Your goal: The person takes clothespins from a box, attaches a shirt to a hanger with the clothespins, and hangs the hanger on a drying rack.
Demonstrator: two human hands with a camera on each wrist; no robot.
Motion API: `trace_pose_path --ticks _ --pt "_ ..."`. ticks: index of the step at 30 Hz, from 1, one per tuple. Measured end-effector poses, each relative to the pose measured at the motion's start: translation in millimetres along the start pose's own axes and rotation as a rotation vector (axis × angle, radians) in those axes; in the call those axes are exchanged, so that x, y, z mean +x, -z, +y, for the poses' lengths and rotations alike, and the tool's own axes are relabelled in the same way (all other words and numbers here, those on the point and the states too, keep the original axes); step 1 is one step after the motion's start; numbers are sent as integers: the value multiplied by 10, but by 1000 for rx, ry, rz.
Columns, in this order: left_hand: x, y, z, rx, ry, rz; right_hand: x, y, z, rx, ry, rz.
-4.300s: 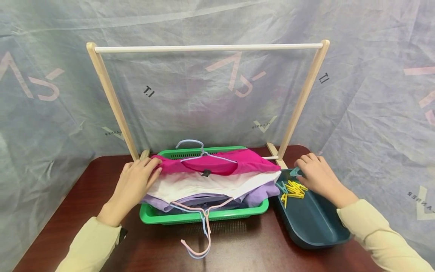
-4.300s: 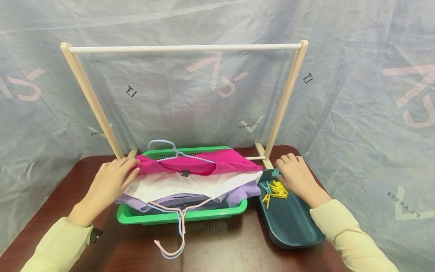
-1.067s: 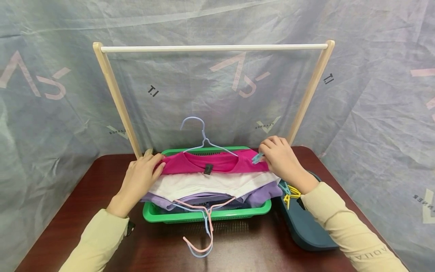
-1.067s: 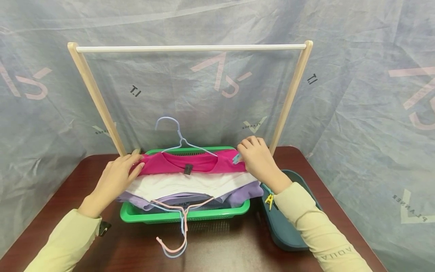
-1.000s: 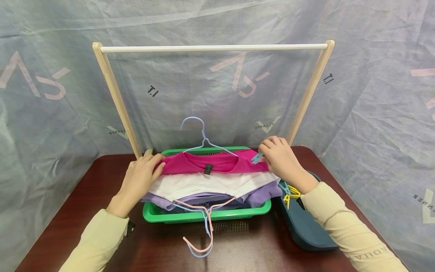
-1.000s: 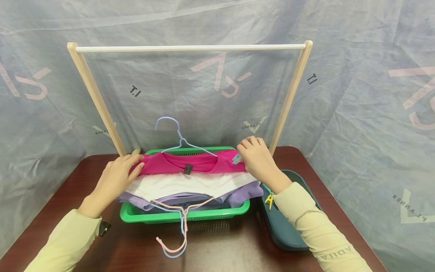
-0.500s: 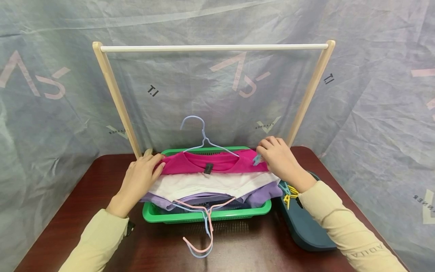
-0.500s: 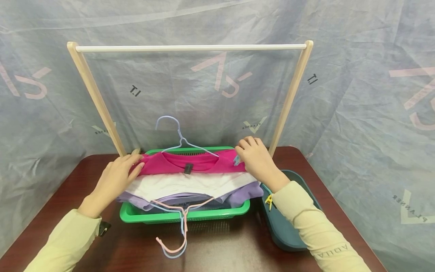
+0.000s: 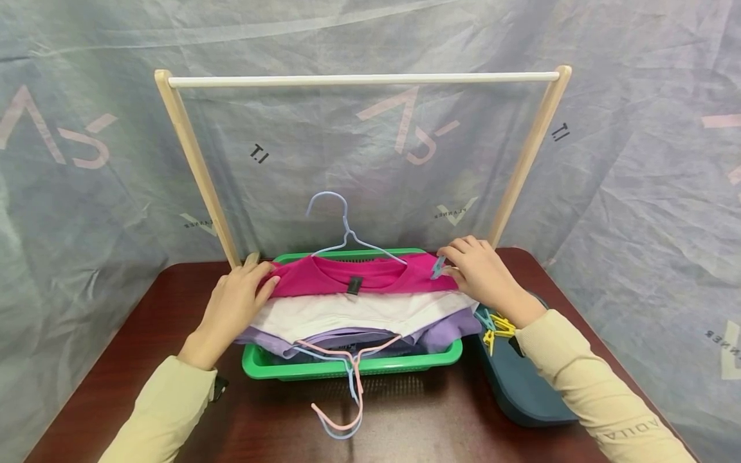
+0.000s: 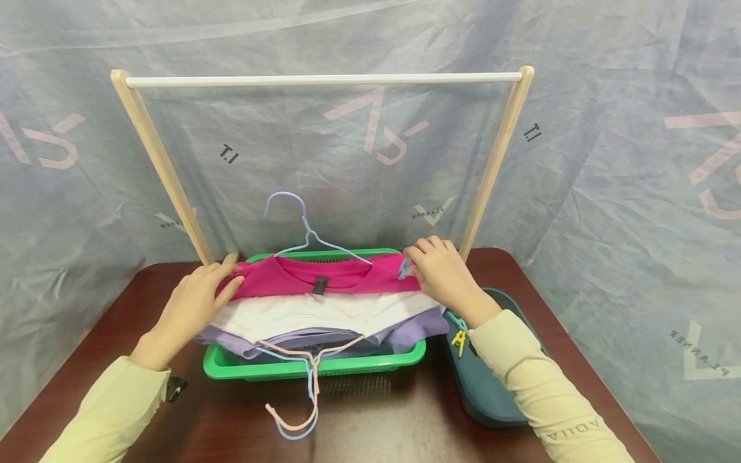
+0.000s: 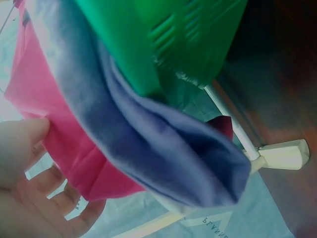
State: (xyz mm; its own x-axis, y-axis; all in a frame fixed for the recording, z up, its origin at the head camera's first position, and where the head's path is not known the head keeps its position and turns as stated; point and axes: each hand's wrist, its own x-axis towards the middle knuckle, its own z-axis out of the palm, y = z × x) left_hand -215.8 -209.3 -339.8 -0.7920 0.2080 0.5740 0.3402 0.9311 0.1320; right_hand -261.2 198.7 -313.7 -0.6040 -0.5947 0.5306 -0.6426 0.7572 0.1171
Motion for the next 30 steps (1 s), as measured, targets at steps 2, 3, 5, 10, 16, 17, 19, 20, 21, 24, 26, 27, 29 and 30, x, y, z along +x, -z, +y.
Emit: trace_pose_path --ticks 2,3,5,10,16,17,19,20,21,24,26,27,29,30 --pt "-8 6 -24 -5 6 -8 -2 6 2 7 1 2" --pt "-13 8 -39 -10 10 -10 -5 7 4 8 0 2" --pt "-24 13 -73 -22 15 -8 -11 12 8 9 -1 2" --pt "-49 31 -144 -64 21 3 -36 30 38 18 -13 1" --pt "-66 62 -170 -89 30 6 -122 66 123 2 -42 0" --pt "-71 69 -173 -90 30 9 -143 72 142 -8 -45 1" --pt "-83 77 -185 -91 30 18 -188 84 184 -25 -51 8" --pt "-88 78 -193 -91 28 25 -213 88 206 -33 -55 14" --pt "-94 77 -204 -91 26 32 -238 92 228 -39 -60 22" --pt "-112 79 -226 -95 29 46 -320 107 291 -40 -75 34" --pt "-120 82 -233 -95 31 51 -380 109 333 -46 -83 41" --pt "-123 84 -236 -94 34 53 -412 110 352 -49 -89 40" --pt "-129 88 -239 -92 38 56 -476 101 390 -58 -102 36" --pt "-130 86 -243 -91 37 59 -510 94 409 -64 -109 32"
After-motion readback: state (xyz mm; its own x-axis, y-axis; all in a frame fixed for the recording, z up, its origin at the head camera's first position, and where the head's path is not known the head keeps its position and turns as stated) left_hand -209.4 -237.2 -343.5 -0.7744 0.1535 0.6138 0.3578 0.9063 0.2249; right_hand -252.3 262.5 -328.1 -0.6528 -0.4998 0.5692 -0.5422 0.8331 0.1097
